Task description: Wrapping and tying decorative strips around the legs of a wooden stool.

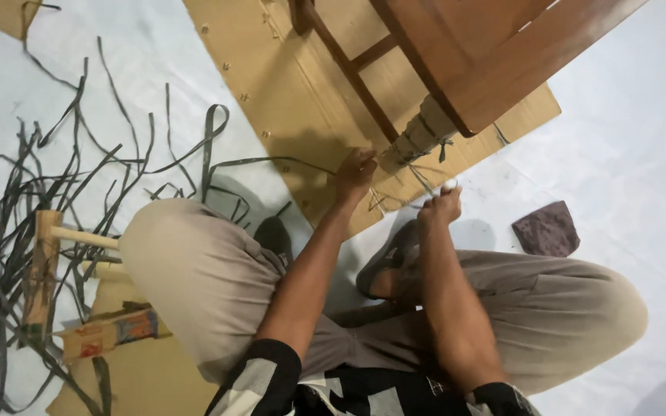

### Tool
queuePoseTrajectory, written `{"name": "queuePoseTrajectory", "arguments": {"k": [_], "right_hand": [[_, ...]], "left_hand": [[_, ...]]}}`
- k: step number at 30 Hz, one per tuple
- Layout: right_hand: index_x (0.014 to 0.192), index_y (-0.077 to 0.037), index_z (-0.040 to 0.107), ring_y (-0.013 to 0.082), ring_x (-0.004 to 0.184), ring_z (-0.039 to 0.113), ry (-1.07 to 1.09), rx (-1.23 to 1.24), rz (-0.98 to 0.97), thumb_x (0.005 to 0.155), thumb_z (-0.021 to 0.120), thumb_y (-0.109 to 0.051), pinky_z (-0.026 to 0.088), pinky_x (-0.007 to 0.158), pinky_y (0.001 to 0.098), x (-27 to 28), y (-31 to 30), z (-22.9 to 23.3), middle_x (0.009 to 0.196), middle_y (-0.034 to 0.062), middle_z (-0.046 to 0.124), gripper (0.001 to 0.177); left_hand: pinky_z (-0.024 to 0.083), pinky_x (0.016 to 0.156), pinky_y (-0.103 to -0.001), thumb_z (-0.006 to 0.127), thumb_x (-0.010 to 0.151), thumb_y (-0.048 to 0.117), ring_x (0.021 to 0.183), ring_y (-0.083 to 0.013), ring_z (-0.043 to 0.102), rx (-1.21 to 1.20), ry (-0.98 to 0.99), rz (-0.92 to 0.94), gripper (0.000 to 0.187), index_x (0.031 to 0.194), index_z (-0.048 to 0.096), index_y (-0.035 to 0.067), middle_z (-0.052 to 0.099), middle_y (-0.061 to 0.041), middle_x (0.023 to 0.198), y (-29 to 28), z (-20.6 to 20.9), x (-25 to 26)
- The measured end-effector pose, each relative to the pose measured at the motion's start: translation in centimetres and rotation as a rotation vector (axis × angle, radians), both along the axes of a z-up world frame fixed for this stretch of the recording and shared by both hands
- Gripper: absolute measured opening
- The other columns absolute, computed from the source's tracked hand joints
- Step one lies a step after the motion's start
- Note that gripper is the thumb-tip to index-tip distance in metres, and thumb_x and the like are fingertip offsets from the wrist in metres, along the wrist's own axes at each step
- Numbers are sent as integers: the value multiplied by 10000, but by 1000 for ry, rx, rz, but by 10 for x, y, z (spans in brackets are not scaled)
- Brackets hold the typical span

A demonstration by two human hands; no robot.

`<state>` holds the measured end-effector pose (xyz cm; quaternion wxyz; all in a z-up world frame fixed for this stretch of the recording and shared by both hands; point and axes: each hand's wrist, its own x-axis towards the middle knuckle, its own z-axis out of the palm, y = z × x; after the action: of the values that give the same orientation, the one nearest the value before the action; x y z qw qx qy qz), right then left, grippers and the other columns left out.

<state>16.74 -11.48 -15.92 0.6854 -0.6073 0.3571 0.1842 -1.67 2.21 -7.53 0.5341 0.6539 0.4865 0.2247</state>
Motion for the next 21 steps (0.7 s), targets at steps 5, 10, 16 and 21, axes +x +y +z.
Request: {"name": "queuePoseTrajectory", "arguments": {"k": [5,10,16,21], "right_hand": [[892,-197,616,174,608,547,-98,-23,353,925,600,-402,467,600,336,13,42,52,743,29,521,209],[1007,-108,676,139,550,552,-354,-88,904,978,551,-236,422,426,262,33,61,16,785,29,558,181],[748,64,613,181,605,445,-559,-237,1421,841,655,-54,346,433,405,60,67,5,616,138,490,156],[702,16,650,384,610,598,-887,-481,1748,821,688,-187,461,553,497,91,62,-79,637,232,583,238]], "left_hand": [[461,1085,-524,577,943,372,1287,-396,602,-211,-109,-64,527,1364,622,58,686,-203,1305,5,-6,25],[434,1131,-491,560,1017,399,1338,-368,573,-328,-181,-62,499,1404,613,89,659,-187,1363,0,10,40],[475,1017,-396,661,898,127,1121,-226,633,-450,-414,-24,531,1423,590,89,655,-103,1262,18,-26,49],[498,992,-429,580,875,-7,1221,-290,615,-602,-517,-145,705,1558,419,63,592,-178,1411,34,-34,49]]}}
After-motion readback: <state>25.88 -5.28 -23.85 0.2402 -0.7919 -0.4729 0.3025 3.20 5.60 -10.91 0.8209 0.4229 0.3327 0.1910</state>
